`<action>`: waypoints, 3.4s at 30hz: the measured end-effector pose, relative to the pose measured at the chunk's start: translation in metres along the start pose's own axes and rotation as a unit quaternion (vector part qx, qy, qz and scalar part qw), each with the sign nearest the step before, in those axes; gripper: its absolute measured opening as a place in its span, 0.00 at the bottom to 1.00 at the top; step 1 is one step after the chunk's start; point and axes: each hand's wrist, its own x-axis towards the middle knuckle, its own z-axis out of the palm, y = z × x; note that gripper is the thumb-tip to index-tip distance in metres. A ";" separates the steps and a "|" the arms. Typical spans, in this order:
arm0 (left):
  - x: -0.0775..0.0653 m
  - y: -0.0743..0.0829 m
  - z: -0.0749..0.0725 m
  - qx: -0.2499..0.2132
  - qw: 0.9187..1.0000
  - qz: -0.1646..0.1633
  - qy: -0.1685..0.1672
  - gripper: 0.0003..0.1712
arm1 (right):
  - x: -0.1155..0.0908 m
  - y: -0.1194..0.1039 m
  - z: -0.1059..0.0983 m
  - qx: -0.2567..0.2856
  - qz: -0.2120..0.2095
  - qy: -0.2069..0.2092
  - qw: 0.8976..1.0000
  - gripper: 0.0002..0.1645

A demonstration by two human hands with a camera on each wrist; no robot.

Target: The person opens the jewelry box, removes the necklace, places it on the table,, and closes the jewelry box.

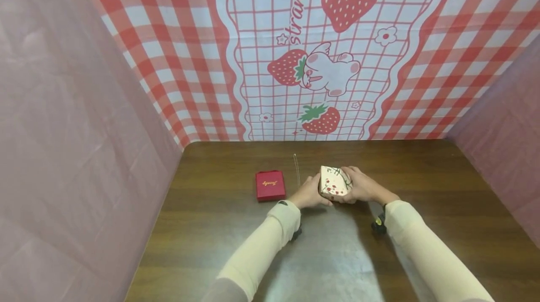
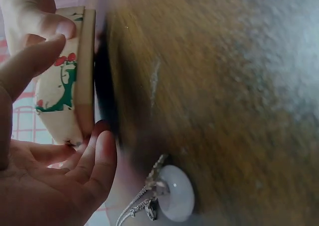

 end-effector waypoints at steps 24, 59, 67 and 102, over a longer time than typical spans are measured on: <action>-0.010 -0.009 0.002 -0.040 0.999 0.027 0.023 0.59 | -0.022 -0.008 -0.006 0.000 -0.003 0.008 1.000 0.66; -0.025 -0.012 -0.006 -0.091 0.995 0.025 -0.014 0.63 | -0.040 -0.028 -0.015 0.007 0.002 0.013 1.000 0.64; -0.026 -0.013 -0.004 -0.103 0.994 0.023 -0.022 0.67 | -0.043 -0.029 -0.017 0.011 -0.011 0.014 1.000 0.64; -0.031 -0.011 -0.009 -0.178 0.983 0.045 -0.010 0.60 | -0.049 -0.034 -0.021 0.065 -0.022 0.012 0.998 0.56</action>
